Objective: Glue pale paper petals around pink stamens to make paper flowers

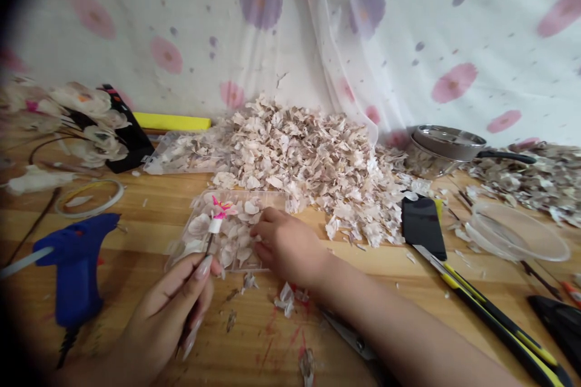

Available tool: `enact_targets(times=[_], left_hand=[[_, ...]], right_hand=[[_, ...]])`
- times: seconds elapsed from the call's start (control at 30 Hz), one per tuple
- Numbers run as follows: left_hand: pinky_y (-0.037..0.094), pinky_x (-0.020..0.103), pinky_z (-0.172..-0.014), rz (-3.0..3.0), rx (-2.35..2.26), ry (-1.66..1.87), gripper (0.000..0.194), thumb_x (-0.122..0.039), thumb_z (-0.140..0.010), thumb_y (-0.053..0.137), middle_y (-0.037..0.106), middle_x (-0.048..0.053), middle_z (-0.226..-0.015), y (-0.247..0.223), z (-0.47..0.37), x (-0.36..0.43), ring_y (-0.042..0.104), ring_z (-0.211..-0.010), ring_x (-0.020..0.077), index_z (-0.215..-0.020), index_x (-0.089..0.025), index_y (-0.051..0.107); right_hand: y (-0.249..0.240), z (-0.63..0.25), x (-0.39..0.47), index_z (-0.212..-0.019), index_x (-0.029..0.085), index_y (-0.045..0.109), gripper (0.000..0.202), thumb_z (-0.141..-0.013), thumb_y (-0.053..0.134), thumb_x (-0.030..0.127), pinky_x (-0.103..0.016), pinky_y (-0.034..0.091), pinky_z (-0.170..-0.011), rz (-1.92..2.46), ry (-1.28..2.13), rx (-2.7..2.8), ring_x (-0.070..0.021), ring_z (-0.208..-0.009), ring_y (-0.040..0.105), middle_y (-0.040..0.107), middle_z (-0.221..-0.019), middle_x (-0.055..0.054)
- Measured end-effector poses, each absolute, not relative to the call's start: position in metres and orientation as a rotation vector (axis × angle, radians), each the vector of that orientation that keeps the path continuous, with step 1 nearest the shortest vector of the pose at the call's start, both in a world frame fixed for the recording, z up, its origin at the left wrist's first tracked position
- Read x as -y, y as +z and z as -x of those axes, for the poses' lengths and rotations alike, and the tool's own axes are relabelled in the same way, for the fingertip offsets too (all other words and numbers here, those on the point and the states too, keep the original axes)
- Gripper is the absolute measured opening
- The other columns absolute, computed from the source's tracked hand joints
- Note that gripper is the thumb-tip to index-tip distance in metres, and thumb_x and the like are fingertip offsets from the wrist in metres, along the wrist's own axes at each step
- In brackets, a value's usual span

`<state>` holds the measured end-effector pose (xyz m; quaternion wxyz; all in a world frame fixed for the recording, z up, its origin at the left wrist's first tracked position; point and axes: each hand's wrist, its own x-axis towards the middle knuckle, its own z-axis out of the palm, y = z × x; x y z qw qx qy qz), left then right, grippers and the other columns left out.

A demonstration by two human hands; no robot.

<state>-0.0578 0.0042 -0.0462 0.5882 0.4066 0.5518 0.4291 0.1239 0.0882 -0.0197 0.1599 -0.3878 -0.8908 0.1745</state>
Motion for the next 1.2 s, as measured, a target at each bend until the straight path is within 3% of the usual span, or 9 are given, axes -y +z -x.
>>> enact_targets(times=[0.17, 0.3, 0.5, 0.73, 0.9, 1.07, 1.2], left_hand=[[0.028, 0.012, -0.029, -0.952, -1.269, 1.01, 0.052, -0.072, -0.077, 0.053, 0.039, -0.011, -0.043, -0.048, 0.058, -0.002, 0.029, -0.031, 0.0047, -0.083, -0.02, 0.053], [0.029, 0.013, -0.028, -0.925, -1.283, 0.988, 0.055, -0.075, -0.072, 0.056, 0.038, -0.011, -0.042, -0.046, 0.058, -0.004, 0.027, -0.032, 0.0051, -0.083, -0.021, 0.052], [0.029, 0.013, -0.029, -0.905, -1.36, 0.951, 0.06, -0.079, -0.066, 0.057, 0.039, -0.01, -0.042, -0.04, 0.057, -0.006, 0.029, -0.032, 0.0054, -0.082, -0.021, 0.052], [0.03, 0.014, -0.028, -0.891, -1.356, 0.932, 0.06, -0.079, -0.066, 0.056, 0.039, -0.01, -0.043, -0.043, 0.06, -0.003, 0.029, -0.033, 0.0056, -0.082, -0.021, 0.053], [0.029, 0.014, -0.029, -0.902, -1.32, 0.948, 0.055, -0.076, -0.07, 0.056, 0.04, -0.009, -0.043, -0.041, 0.06, -0.004, 0.029, -0.033, 0.0061, -0.082, -0.022, 0.054], [0.028, 0.014, -0.028, -0.878, -1.313, 0.978, 0.058, -0.077, -0.065, 0.06, 0.038, -0.01, -0.042, -0.04, 0.058, -0.005, 0.028, -0.033, 0.0059, -0.078, -0.021, 0.053], [0.026, 0.014, -0.031, -0.911, -1.29, 0.985, 0.054, -0.075, -0.072, 0.056, 0.039, -0.009, -0.043, -0.044, 0.058, 0.0, 0.027, -0.035, 0.0063, -0.081, -0.021, 0.056]], right_hand=[[-0.016, -0.127, -0.091, -0.091, 0.016, 0.07, 0.012, -0.087, 0.059, 0.014, -0.026, 0.047, -0.071, 1.215, 0.592, 2.349, -0.0139, -0.075, 0.059, 0.063, -0.093, -0.006], [-0.016, -0.128, -0.092, -0.089, 0.016, 0.072, 0.014, -0.087, 0.058, 0.013, -0.026, 0.046, -0.068, 1.237, 0.628, 2.336, -0.0131, -0.072, 0.059, 0.064, -0.09, -0.005], [-0.02, -0.13, -0.092, -0.112, 0.013, 0.068, 0.025, -0.09, 0.055, 0.016, -0.029, 0.049, -0.076, 1.152, 0.611, 2.283, -0.0158, -0.082, 0.06, 0.062, -0.102, -0.009], [-0.011, -0.125, -0.082, -0.11, 0.015, 0.066, 0.031, -0.084, 0.051, 0.008, -0.04, 0.048, -0.087, 1.012, 0.496, 2.681, -0.025, -0.099, 0.054, 0.056, -0.11, -0.014], [-0.014, -0.127, -0.085, -0.114, 0.015, 0.064, 0.038, -0.08, 0.05, 0.004, -0.039, 0.046, -0.091, 1.007, 0.526, 2.562, -0.0236, -0.101, 0.052, 0.055, -0.108, -0.012], [-0.018, -0.132, -0.093, -0.12, 0.019, 0.063, 0.042, -0.083, 0.049, 0.004, -0.041, 0.045, -0.092, 1.187, 0.427, 2.532, -0.0233, -0.101, 0.051, 0.054, -0.108, -0.011], [-0.019, -0.132, -0.095, -0.124, 0.017, 0.06, 0.04, -0.087, 0.048, 0.01, -0.044, 0.045, -0.092, 1.31, 0.356, 2.501, -0.025, -0.102, 0.05, 0.054, -0.112, -0.014]])
